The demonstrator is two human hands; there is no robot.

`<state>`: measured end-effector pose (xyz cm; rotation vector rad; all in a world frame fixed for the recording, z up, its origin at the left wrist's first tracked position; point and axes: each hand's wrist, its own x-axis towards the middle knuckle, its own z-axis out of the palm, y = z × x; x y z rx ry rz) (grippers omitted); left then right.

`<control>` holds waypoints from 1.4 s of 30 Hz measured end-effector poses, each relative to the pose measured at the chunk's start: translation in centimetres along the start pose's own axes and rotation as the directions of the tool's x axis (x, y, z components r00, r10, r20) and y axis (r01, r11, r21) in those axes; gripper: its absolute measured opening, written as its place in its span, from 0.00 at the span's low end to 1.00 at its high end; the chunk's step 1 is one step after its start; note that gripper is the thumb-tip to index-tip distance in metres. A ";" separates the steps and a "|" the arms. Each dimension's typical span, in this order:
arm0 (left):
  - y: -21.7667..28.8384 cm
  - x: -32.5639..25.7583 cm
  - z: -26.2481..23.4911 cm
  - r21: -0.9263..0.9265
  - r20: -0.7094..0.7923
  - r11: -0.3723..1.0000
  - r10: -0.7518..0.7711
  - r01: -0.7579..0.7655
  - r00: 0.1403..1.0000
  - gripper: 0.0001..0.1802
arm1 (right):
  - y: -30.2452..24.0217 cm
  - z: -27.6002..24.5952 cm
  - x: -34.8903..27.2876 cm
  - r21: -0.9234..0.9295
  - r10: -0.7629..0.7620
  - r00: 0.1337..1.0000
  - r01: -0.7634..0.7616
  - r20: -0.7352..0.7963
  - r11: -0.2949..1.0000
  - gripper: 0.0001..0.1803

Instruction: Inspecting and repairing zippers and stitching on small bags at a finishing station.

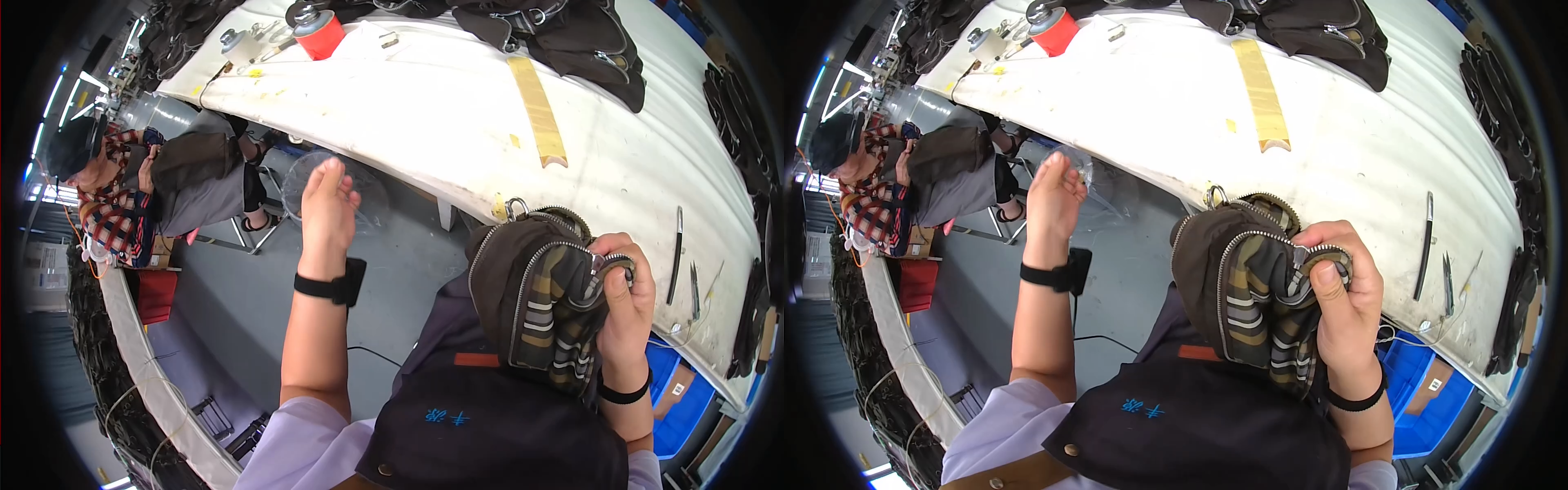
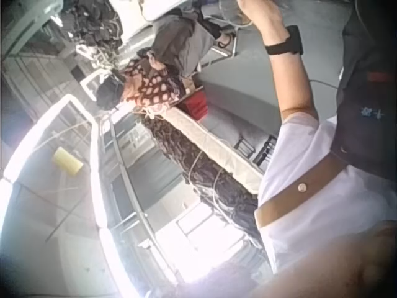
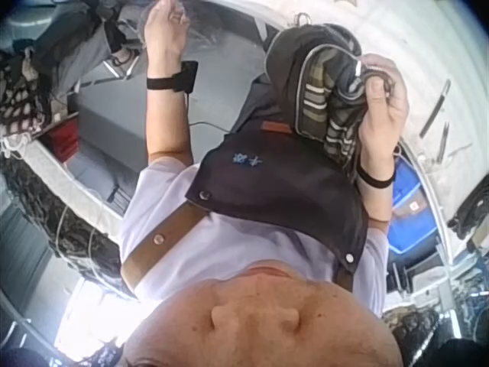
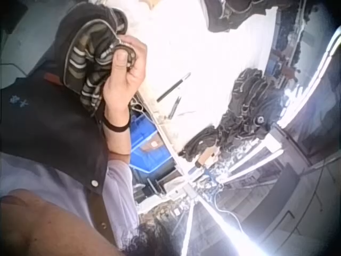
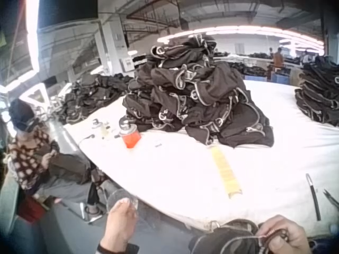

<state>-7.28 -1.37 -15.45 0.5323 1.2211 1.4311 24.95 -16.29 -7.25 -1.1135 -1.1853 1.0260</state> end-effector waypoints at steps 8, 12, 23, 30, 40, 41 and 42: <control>-1.8 -13.1 1.5 0.216 0.528 0.971 -0.025 -0.106 0.849 0.12 | 0.0 -0.3 0.0 0.063 0.021 1.000 -0.020 -0.022 0.998 0.14; -2.2 -16.9 5.6 0.181 0.599 0.945 0.115 -0.274 0.792 0.25 | 0.1 -1.1 -0.6 0.087 0.004 1.000 -0.002 -0.024 0.996 0.14; -2.4 -18.5 9.1 0.192 0.842 0.419 0.393 -0.887 0.368 0.19 | -3.6 -3.7 -5.5 -0.684 -0.378 0.919 0.208 -0.108 0.699 0.11; 0.6 -20.9 11.8 -0.103 0.864 0.254 0.501 -0.962 0.040 0.18 | -3.8 -4.3 -5.5 -0.873 -0.510 0.859 0.212 -0.048 0.439 0.17; -0.1 -21.9 12.3 -0.033 0.918 0.095 0.395 -0.995 0.008 0.16 | -3.7 -4.1 -6.4 -0.572 -0.285 0.959 0.230 -0.007 0.787 0.32; 0.2 -22.2 12.4 -0.033 0.939 0.176 0.343 -0.984 0.030 0.17 | -3.6 -4.0 -6.3 -0.529 -0.275 0.960 0.206 -0.054 0.824 0.34; 0.3 -22.2 12.3 -0.026 0.956 0.254 0.288 -0.967 0.050 0.17 | -3.5 -4.3 -6.2 -0.533 -0.251 0.967 0.192 -0.040 0.824 0.36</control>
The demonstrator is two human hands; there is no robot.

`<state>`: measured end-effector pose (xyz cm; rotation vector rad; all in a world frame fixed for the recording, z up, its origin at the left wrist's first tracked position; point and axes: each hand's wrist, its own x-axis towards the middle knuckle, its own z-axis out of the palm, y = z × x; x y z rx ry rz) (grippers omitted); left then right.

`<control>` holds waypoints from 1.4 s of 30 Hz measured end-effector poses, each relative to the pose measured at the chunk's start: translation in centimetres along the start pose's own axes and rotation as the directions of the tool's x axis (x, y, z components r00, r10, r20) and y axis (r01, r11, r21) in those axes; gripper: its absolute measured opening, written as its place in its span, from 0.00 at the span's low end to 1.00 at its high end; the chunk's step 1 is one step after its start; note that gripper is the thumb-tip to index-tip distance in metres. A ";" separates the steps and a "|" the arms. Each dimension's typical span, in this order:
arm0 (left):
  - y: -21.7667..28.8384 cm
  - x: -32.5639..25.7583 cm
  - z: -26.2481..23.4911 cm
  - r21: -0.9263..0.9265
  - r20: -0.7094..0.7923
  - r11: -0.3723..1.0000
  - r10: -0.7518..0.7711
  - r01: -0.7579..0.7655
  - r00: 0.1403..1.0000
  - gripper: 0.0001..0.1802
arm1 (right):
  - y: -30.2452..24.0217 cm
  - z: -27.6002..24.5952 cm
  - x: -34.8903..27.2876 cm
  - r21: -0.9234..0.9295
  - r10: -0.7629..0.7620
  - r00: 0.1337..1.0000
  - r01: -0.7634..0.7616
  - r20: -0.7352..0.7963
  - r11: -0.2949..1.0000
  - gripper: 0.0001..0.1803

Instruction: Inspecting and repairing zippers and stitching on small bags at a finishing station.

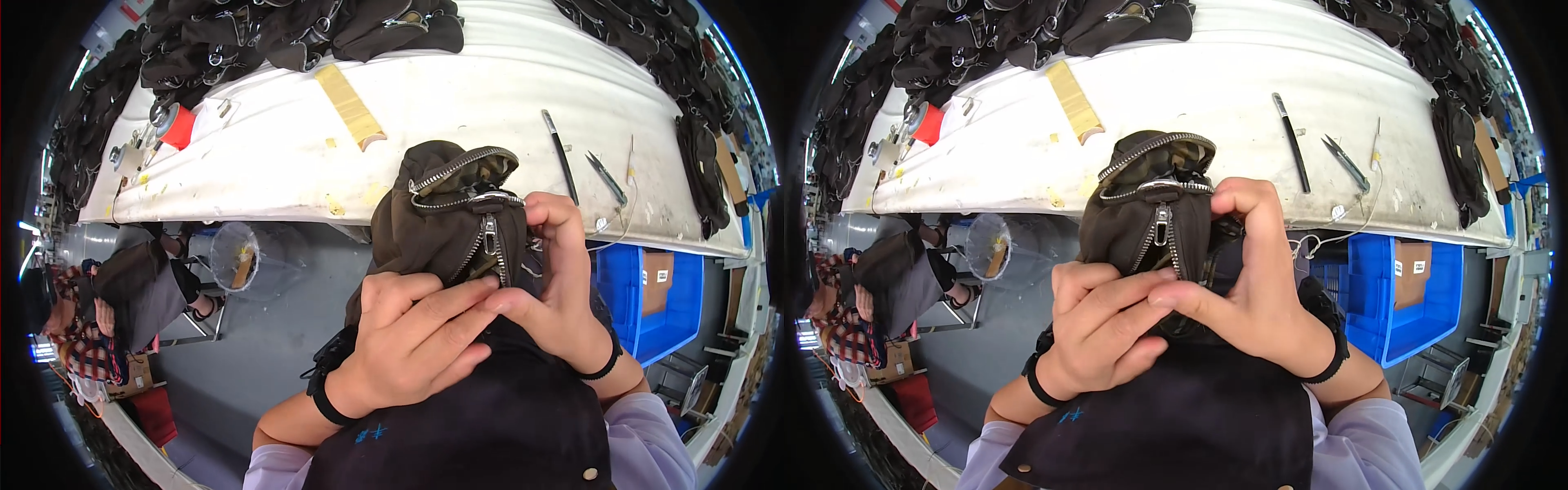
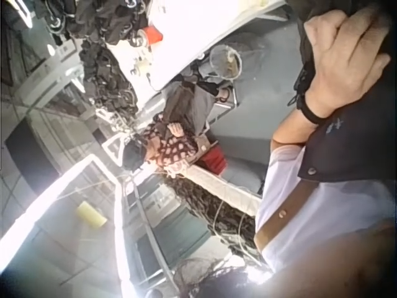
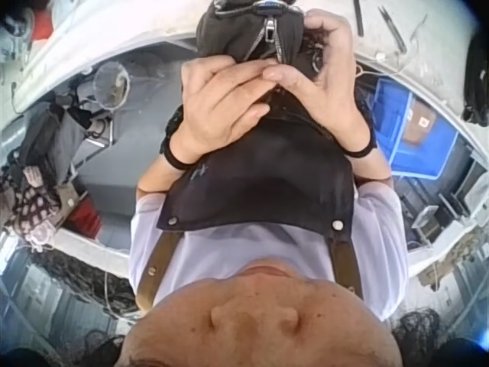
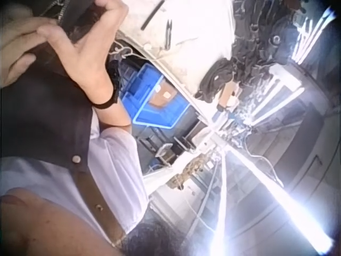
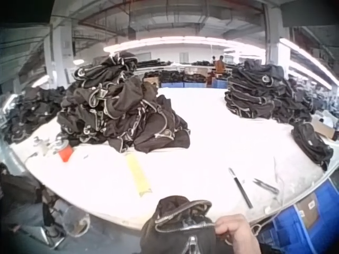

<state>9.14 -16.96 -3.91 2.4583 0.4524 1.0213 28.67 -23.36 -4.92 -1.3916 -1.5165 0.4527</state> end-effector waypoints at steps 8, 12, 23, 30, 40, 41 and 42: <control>-3.0 1.5 0.8 0.220 -0.127 0.975 0.017 0.012 0.992 0.23 | -1.3 1.4 1.2 -0.159 0.071 0.997 -0.066 0.022 0.985 0.33; -3.5 1.1 0.3 0.223 -0.077 0.974 0.048 -0.029 0.996 0.18 | -0.9 1.2 1.0 -0.312 -0.106 0.994 0.109 0.024 0.944 0.28; -5.7 -0.8 -0.4 -0.836 0.458 0.015 -0.533 0.549 0.711 0.10 | -0.5 1.7 2.6 0.056 0.025 0.956 -0.043 0.294 0.997 0.02; -4.9 1.1 -3.0 -0.281 -0.043 0.922 -0.289 0.266 0.956 0.12 | -0.6 2.7 2.5 0.045 0.017 0.972 -0.029 0.233 0.999 0.03; -3.6 0.2 -3.1 0.361 0.001 0.931 0.049 -0.046 0.999 0.15 | -0.6 3.5 3.0 0.184 0.141 0.957 -0.190 0.254 0.964 0.07; -3.4 0.2 -2.8 0.399 -0.024 0.917 0.025 -0.014 0.999 0.15 | -0.7 3.5 3.1 0.267 0.202 0.939 -0.279 0.280 0.923 0.08; -3.3 0.2 -2.6 0.435 -0.050 0.900 0.004 0.018 0.999 0.14 | -0.7 3.6 3.1 0.266 0.208 0.937 -0.284 0.279 0.921 0.08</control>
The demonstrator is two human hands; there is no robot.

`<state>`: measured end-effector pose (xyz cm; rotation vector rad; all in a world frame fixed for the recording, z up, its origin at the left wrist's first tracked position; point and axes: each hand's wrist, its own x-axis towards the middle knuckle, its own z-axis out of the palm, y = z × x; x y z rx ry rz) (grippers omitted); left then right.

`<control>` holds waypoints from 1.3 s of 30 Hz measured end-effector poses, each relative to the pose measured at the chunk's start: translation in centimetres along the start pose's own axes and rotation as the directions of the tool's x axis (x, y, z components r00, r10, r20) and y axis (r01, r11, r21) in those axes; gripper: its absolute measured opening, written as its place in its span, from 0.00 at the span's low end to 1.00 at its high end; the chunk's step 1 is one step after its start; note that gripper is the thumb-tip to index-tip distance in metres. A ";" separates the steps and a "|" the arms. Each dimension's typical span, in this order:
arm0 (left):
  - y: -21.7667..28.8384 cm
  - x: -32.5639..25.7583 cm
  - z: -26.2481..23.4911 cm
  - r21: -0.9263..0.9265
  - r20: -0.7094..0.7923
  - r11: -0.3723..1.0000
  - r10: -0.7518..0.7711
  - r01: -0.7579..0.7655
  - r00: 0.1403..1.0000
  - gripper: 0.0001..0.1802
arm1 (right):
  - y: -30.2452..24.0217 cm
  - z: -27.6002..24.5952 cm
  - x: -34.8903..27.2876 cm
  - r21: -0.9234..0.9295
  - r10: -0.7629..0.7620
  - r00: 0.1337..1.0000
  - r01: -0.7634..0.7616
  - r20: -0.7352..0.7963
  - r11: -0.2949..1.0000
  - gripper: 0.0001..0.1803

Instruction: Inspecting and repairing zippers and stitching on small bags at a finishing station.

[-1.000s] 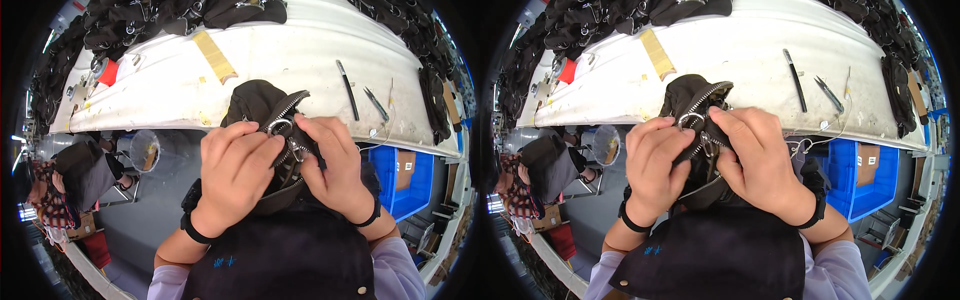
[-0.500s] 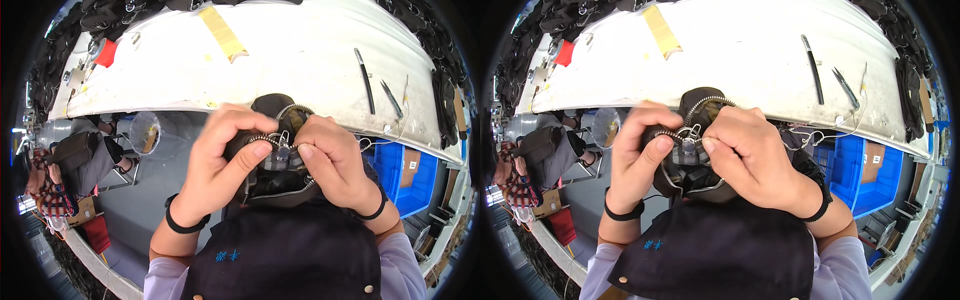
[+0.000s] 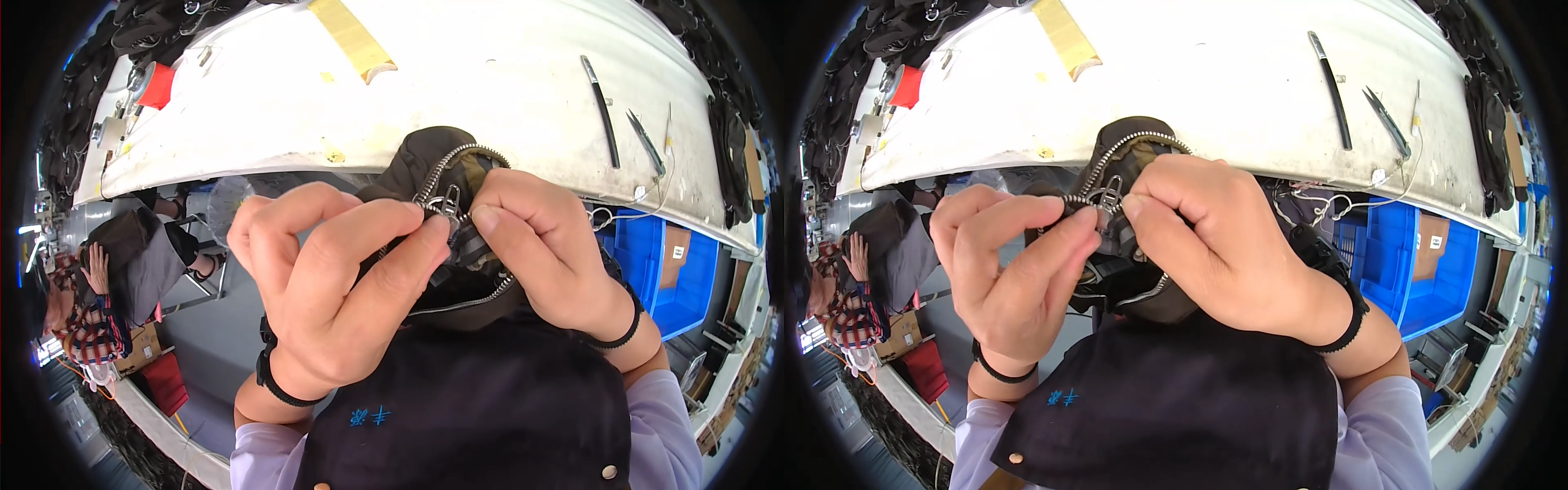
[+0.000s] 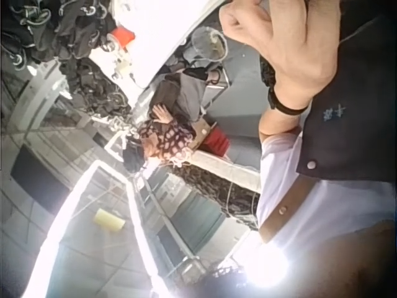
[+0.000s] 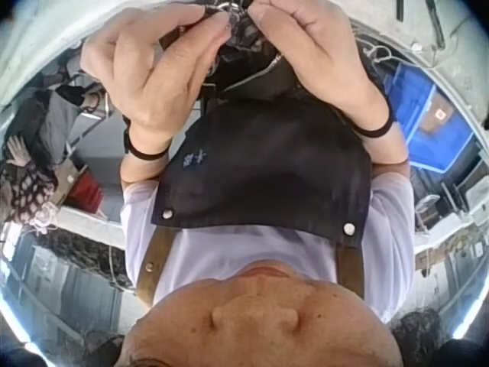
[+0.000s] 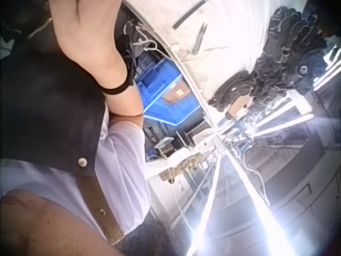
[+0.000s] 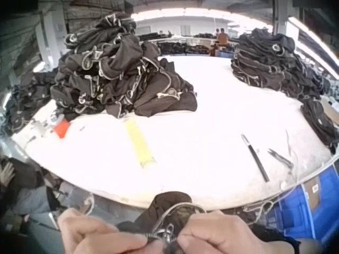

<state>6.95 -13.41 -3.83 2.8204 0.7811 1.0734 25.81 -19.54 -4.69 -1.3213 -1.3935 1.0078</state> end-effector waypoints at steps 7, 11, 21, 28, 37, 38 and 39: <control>-0.4 0.8 -0.2 0.023 0.141 0.999 0.025 -0.028 0.990 0.13 | 0.7 0.4 -0.2 0.055 0.065 0.998 -0.065 0.002 0.996 0.11; -0.1 0.4 0.2 0.070 0.094 0.994 0.073 -0.080 0.993 0.14 | 0.7 0.8 -0.3 0.071 0.069 0.998 -0.068 -0.012 0.995 0.12; 0.0 0.3 1.2 0.079 0.025 0.988 0.128 -0.130 0.991 0.09 | 1.0 0.9 -0.2 0.026 0.028 0.999 -0.027 -0.031 0.999 0.11; -0.9 0.1 1.9 -0.247 0.063 0.966 -0.061 0.075 0.996 0.09 | 1.2 0.8 -0.4 0.049 0.028 0.999 -0.027 -0.024 0.998 0.10; -1.4 -1.0 2.1 -0.429 0.015 0.884 -0.201 0.188 0.979 0.12 | 1.1 0.3 -0.5 0.122 0.106 0.994 -0.109 0.036 0.987 0.09; -1.5 -1.0 2.0 -0.336 -0.016 0.935 -0.129 0.116 0.992 0.13 | 1.2 0.3 -0.5 0.152 0.120 0.991 -0.128 0.059 0.980 0.08; -1.4 -1.0 1.9 -0.336 -0.014 0.935 -0.128 0.116 0.992 0.13 | 1.5 0.3 -0.6 0.152 0.121 0.991 -0.129 0.057 0.980 0.08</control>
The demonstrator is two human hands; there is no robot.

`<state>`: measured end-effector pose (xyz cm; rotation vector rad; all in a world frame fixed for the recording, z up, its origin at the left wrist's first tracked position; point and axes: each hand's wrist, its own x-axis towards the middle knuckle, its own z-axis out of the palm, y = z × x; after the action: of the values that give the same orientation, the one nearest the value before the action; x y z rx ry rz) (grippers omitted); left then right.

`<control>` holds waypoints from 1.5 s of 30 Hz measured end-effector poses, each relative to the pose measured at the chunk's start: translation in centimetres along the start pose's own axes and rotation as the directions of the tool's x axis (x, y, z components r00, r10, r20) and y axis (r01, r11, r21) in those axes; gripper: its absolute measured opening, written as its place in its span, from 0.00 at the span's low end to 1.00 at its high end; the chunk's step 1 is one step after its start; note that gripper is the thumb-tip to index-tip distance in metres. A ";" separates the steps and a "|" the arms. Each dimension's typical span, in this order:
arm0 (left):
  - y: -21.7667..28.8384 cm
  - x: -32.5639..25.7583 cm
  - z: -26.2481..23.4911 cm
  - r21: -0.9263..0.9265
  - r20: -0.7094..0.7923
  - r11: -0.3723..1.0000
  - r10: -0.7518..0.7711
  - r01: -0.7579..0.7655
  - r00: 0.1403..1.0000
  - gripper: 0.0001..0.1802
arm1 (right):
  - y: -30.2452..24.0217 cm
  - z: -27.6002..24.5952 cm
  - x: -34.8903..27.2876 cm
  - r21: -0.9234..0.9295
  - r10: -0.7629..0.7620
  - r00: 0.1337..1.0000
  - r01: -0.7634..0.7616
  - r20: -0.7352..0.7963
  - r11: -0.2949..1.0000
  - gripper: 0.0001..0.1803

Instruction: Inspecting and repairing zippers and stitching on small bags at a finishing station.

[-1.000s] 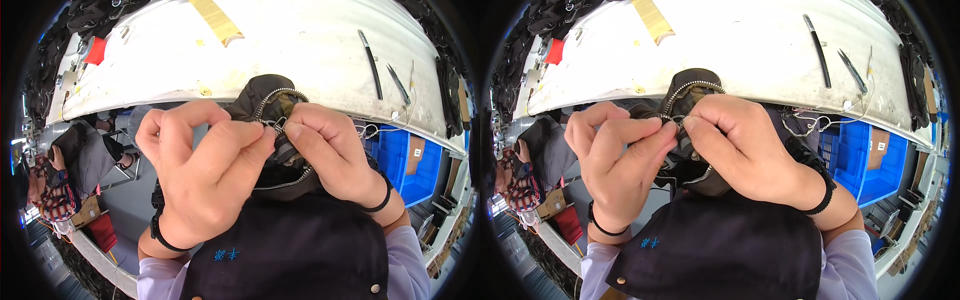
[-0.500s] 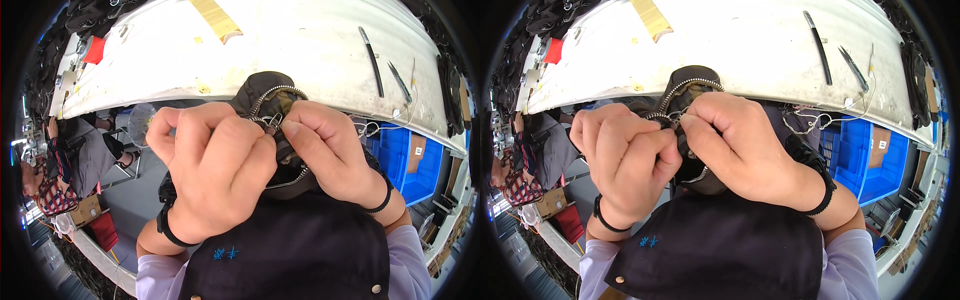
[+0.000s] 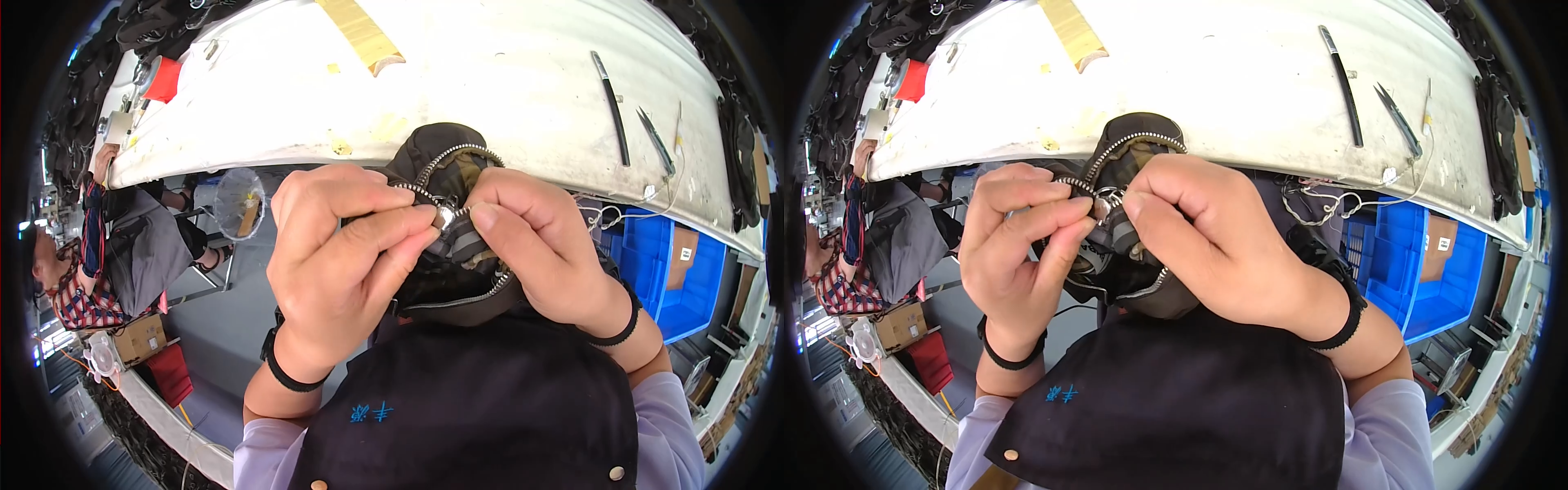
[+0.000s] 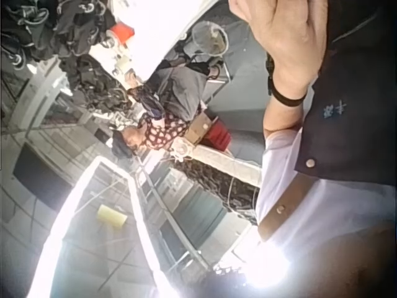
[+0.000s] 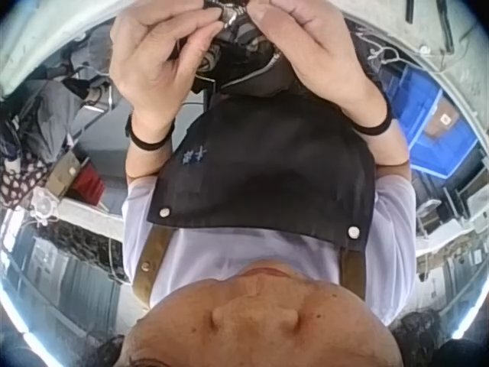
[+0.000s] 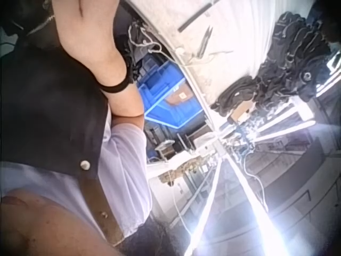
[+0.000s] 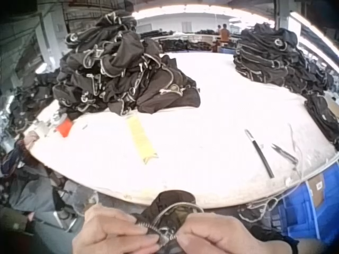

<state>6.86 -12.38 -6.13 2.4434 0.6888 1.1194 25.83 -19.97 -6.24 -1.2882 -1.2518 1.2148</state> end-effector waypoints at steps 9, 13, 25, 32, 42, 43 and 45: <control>0.5 -0.1 -0.7 -0.037 0.086 0.995 -0.087 0.090 0.993 0.13 | 1.3 0.4 -0.8 -0.390 -0.452 0.889 0.444 0.075 0.807 0.07; 0.4 -0.2 -1.0 -0.119 0.156 0.972 -0.181 0.201 0.971 0.11 | 1.3 0.3 -0.7 -0.458 -0.477 0.867 0.485 0.143 0.745 0.08; 0.0 0.8 -1.6 -0.149 0.339 0.960 -0.178 0.239 0.924 0.07 | 1.3 0.2 -0.7 -0.488 -0.480 0.854 0.512 0.201 0.707 0.08; 0.0 1.2 -1.2 -0.119 0.356 0.981 -0.102 0.153 0.929 0.04 | 1.3 0.2 -0.7 -0.479 -0.481 0.858 0.504 0.180 0.719 0.07; -0.8 1.4 -0.4 -0.073 0.330 0.997 0.016 0.008 0.944 0.05 | 1.4 0.4 -0.6 -0.474 -0.444 0.885 0.452 0.136 0.755 0.06; -0.8 1.2 -0.2 -0.035 0.270 0.998 0.051 -0.043 0.961 0.05 | 1.3 0.4 -0.5 -0.455 -0.433 0.894 0.436 0.118 0.776 0.05; -0.8 0.6 0.6 0.002 0.210 0.996 0.091 -0.094 0.974 0.06 | 1.3 0.5 -0.4 -0.439 -0.420 0.902 0.418 0.098 0.795 0.05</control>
<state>7.45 -11.48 -6.55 2.5785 0.5226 0.8742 25.44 -20.45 -7.56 -1.2305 -1.7774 0.6147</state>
